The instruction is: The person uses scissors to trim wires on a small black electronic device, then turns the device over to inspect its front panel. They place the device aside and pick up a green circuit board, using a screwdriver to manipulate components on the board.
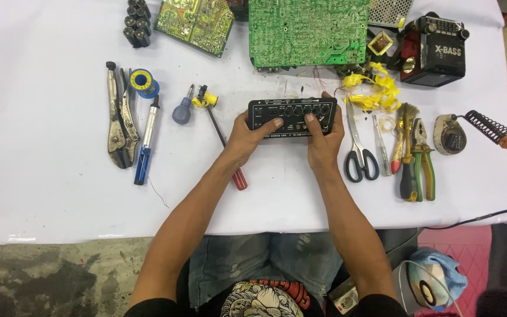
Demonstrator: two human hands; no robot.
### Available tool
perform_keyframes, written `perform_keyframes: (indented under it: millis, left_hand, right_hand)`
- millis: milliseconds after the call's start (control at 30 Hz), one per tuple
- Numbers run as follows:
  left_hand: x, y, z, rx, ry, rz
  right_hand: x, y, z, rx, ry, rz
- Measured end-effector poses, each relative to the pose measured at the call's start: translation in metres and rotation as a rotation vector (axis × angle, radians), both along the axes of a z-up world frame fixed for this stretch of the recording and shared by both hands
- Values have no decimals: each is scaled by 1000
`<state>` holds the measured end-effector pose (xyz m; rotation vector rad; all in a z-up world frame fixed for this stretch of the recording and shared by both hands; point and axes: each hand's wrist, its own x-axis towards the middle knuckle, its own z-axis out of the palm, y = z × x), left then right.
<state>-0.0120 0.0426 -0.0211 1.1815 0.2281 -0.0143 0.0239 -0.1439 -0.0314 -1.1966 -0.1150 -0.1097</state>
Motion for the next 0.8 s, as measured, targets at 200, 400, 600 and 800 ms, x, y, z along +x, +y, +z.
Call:
perform_keyframes:
  millis: [200, 400, 600, 800]
  left_hand:
    - [-10, -6, 19, 35, -97, -12]
    - [-9, 1, 8, -68, -131, 27]
    - [-4, 1, -5, -41, -136, 51]
    - [-4, 3, -5, -20, -185, 35]
  right_hand:
    - [-2, 0, 1, 12, 22, 22]
    - [-4, 3, 11, -38, 62, 93]
    - [-11, 0, 29, -524, -237, -63]
    - [-13, -13, 55, -860, -580, -264]
